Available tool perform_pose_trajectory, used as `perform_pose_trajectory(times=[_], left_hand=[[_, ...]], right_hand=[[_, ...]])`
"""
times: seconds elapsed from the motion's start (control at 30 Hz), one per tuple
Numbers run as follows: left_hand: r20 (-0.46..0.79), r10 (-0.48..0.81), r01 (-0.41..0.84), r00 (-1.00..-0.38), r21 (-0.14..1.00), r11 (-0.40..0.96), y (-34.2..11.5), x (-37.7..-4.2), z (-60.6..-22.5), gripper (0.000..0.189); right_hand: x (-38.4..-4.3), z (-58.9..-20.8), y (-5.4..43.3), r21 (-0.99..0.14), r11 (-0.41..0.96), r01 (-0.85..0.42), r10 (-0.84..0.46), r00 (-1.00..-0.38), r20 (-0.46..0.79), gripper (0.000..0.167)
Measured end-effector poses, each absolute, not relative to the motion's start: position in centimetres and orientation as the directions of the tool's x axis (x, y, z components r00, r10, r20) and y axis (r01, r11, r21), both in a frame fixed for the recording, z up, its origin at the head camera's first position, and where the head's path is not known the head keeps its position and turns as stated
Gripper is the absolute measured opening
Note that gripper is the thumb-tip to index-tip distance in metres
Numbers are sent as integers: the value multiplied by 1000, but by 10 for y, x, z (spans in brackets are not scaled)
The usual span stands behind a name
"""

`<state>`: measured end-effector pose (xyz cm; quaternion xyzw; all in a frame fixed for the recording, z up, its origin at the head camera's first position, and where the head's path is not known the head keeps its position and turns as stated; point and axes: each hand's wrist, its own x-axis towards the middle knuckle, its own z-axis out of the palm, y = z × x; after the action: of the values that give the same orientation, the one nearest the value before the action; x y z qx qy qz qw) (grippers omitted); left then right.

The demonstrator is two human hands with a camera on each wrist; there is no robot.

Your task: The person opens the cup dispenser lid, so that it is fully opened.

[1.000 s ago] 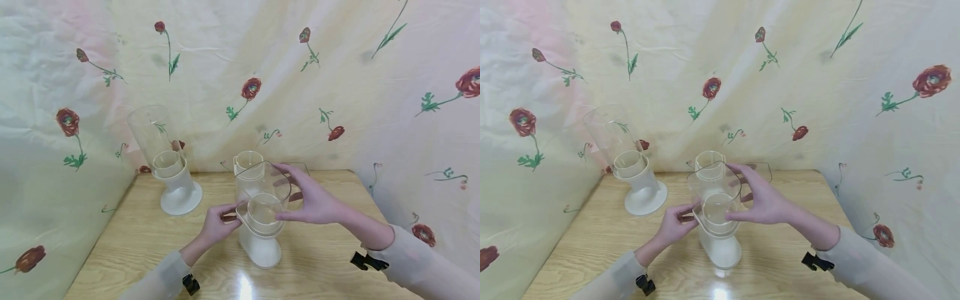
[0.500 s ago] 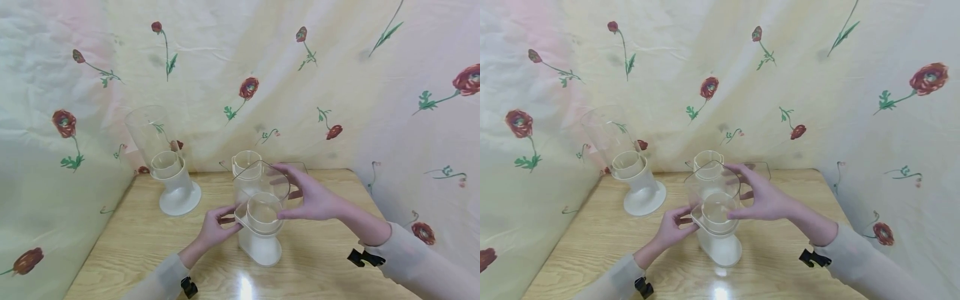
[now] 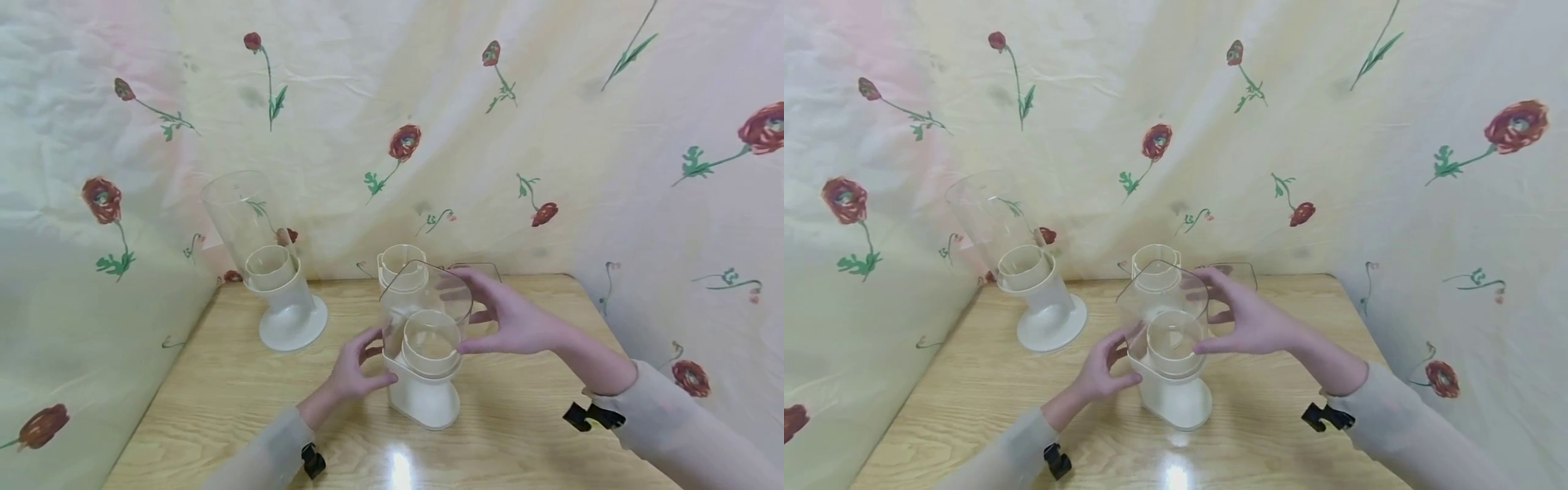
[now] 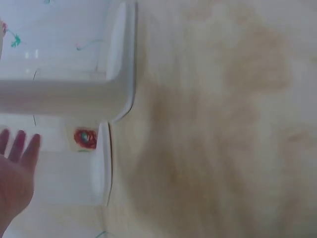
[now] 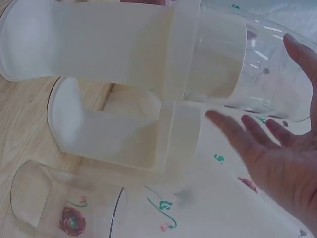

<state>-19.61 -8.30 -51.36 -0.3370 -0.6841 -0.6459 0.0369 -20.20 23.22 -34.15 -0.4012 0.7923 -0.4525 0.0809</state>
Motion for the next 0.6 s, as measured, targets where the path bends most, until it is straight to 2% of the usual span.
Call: perform_pose_trajectory(times=[0.13, 0.2, 0.4, 0.53, 0.6], left_hand=[[404, 550, 417, -731, 902, -109, -81, -212, -513, 91], [379, 584, 390, -718, 914, -115, -80, -217, -513, 91], [370, 568, 395, -735, 915, -85, -79, -219, -515, 97], [365, 557, 396, -746, 916, -70, -77, -218, -512, 107], [390, 565, 411, -728, 907, -96, -76, -218, -509, 115]], right_hand=[[-201, -342, 231, -752, 327, -573, -691, -688, 223, 103], [-203, -343, 230, -767, 312, -561, -697, -684, 216, 101], [-216, -340, 232, -829, 210, -518, -777, -603, 180, 95], [-224, -320, 239, -767, 245, -593, -804, -567, 182, 89], [-224, -304, 237, -716, 278, -641, -804, -563, 192, 86]])
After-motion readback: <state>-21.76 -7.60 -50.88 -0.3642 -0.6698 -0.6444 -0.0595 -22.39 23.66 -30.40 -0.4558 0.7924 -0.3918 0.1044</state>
